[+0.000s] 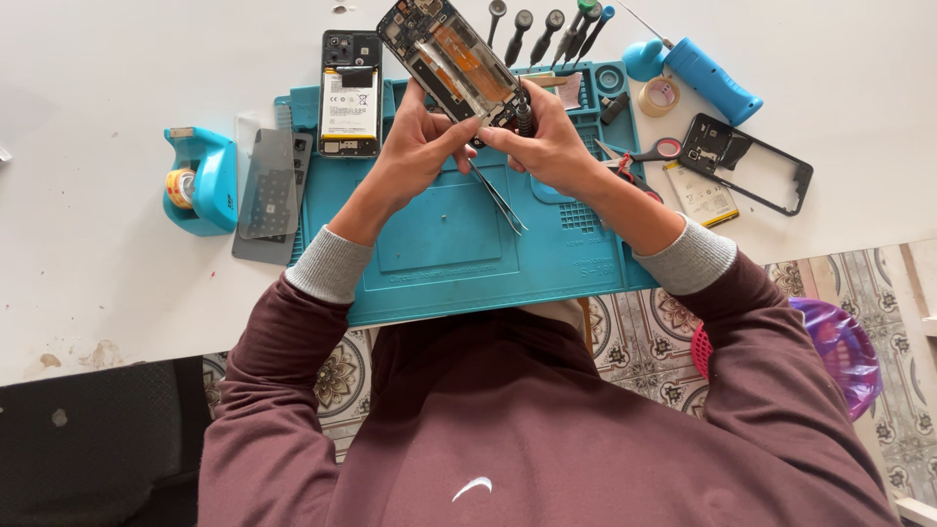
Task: The person uses a screwdriver to remove screws from the back of a disassembled smartphone, then switches to another phone chassis to remove additional screws and components. The work is performed on a blue anti-static mat with various tools and phone parts visible.
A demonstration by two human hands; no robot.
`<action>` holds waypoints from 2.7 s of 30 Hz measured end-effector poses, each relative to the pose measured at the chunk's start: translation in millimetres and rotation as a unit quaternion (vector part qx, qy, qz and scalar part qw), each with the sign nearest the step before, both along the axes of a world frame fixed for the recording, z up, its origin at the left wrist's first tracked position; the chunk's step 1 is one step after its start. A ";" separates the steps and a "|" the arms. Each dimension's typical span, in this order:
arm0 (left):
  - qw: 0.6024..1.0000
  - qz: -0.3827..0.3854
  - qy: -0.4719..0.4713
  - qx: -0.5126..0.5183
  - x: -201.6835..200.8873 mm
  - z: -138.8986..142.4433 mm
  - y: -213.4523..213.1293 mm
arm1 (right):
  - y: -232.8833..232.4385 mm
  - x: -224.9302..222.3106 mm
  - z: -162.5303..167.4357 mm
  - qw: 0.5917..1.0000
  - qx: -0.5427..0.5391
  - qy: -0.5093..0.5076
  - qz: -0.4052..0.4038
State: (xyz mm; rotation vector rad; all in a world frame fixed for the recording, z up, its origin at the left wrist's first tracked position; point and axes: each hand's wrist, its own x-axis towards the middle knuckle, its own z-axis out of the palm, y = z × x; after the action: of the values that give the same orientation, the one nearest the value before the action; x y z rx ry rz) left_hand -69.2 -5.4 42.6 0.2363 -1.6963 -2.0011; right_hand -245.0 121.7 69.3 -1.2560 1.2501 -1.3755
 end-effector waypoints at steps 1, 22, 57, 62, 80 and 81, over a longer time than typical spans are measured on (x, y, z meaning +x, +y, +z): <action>1.000 -0.001 -0.002 0.007 -0.3 0.0 0.0 | -0.3 0.0 0.6 1.000 0.000 0.001 0.000; 1.000 -0.003 0.022 -0.005 -0.4 11.2 4.7 | -1.8 2.6 11.8 0.998 0.027 -0.052 -0.005; 0.997 -0.036 0.051 -0.044 3.4 4.5 -0.1 | 1.4 -5.4 3.7 0.996 -0.003 -0.086 0.029; 0.997 -0.043 0.052 -0.025 6.2 1.2 -1.9 | 0.9 -6.1 0.9 0.995 0.000 -0.094 0.017; 0.995 -0.031 0.062 -0.066 1.5 6.6 2.2 | -1.1 -4.0 6.0 1.000 0.006 -0.015 0.005; 0.997 -0.006 0.038 -0.072 2.0 6.4 1.7 | -1.1 -3.7 6.0 1.000 0.002 -0.020 0.008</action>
State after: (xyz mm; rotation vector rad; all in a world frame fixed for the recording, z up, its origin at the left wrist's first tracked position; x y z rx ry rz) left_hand -67.2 -3.7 49.0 0.0988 -1.7859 -1.8619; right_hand -248.7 120.6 75.3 -1.2271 1.2120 -1.3787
